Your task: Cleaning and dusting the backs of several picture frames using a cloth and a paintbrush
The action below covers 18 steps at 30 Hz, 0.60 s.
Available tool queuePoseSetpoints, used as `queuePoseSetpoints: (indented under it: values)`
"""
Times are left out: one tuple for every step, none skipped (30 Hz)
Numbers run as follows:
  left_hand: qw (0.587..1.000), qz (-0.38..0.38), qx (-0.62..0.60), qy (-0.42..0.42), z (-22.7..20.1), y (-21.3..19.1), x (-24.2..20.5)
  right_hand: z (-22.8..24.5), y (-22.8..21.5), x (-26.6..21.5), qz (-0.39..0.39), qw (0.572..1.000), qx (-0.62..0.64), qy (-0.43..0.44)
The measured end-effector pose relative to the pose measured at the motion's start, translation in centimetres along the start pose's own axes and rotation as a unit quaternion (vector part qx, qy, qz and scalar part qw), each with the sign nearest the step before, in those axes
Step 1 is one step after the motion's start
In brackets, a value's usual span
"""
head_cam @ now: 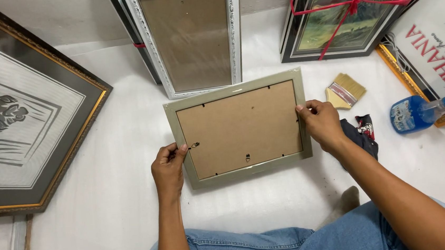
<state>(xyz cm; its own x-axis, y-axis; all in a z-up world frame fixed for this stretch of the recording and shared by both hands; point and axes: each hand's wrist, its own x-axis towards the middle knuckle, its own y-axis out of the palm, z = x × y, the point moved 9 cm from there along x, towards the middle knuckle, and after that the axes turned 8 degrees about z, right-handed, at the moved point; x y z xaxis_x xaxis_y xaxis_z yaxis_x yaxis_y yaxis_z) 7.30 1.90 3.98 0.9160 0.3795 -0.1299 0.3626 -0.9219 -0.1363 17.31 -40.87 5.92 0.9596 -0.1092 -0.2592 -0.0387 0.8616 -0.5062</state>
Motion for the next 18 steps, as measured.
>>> queuePoseSetpoints:
  values:
    - [1.000, -0.002, 0.000, 0.000, -0.3, 0.2, -0.1, 0.2, -0.1, -0.1, 0.001, 1.000, 0.000, -0.001]
    - [1.000, -0.010, -0.017, 0.013, -0.8, 0.2, -0.2, 0.5, -0.2, -0.2, -0.005, 1.000, 0.010, -0.010]
    - [0.999, -0.019, -0.034, 0.026, -1.2, 0.2, -0.4, 0.8, -0.4, -0.3, -0.011, 1.000, 0.020, -0.019]
    - [0.999, -0.020, -0.035, 0.026, -0.8, 0.0, -0.2, 1.3, -0.4, -0.6, -0.010, 1.000, 0.019, -0.020]
    - [0.999, -0.029, -0.015, 0.035, -0.5, -0.2, 0.0, 1.9, -0.3, -0.8, -0.005, 0.999, 0.031, -0.027]
    - [0.998, -0.036, 0.006, 0.044, -0.3, -0.5, 0.2, 2.4, -0.2, -1.1, -0.001, 0.998, 0.044, -0.033]
    - [0.998, -0.037, 0.006, 0.043, -0.5, -0.6, 0.0, 2.1, -0.2, -0.9, -0.001, 0.998, 0.044, -0.033]
    - [0.999, -0.036, 0.005, 0.032, -0.5, -0.6, -0.3, 1.5, 0.3, -0.5, 0.027, 0.995, 0.091, -0.019]
    - [0.999, -0.036, 0.004, 0.020, -0.6, -0.7, -0.5, 0.9, 0.9, -0.2, 0.054, 0.989, 0.138, -0.004]
    - [0.999, -0.036, 0.005, 0.020, -1.0, -0.6, -0.6, 1.1, 0.7, -0.3, 0.054, 0.989, 0.138, -0.004]
    - [0.999, -0.038, -0.029, 0.018, -1.2, -0.6, -0.7, 1.2, 0.9, -0.4, 0.073, 0.982, 0.172, 0.008]
    - [0.997, -0.041, -0.063, 0.016, -1.4, -0.5, -0.8, 1.4, 1.1, -0.5, 0.091, 0.974, 0.206, 0.020]
    - [0.997, -0.041, -0.063, 0.016, -1.1, -0.7, -0.6, 1.7, 0.9, -0.3, 0.092, 0.974, 0.205, 0.020]
    - [0.994, -0.038, -0.095, 0.026, -0.9, -0.9, -0.5, 2.1, 1.3, -0.3, 0.124, 0.956, 0.265, 0.026]
    - [0.991, -0.034, -0.127, 0.036, -0.7, -1.1, -0.3, 2.5, 1.7, -0.3, 0.156, 0.933, 0.323, 0.033]
    - [0.991, -0.034, -0.126, 0.036, -1.1, -1.3, -0.4, 2.2, 1.5, -0.2, 0.156, 0.932, 0.324, 0.033]
    - [0.989, -0.035, -0.140, 0.044, -1.5, -1.6, -0.5, 1.8, 1.7, -0.2, 0.174, 0.913, 0.366, 0.044]
    - [0.986, -0.035, -0.155, 0.053, -2.0, -1.7, -0.4, 1.6, 1.8, -0.1, 0.192, 0.892, 0.406, 0.053]
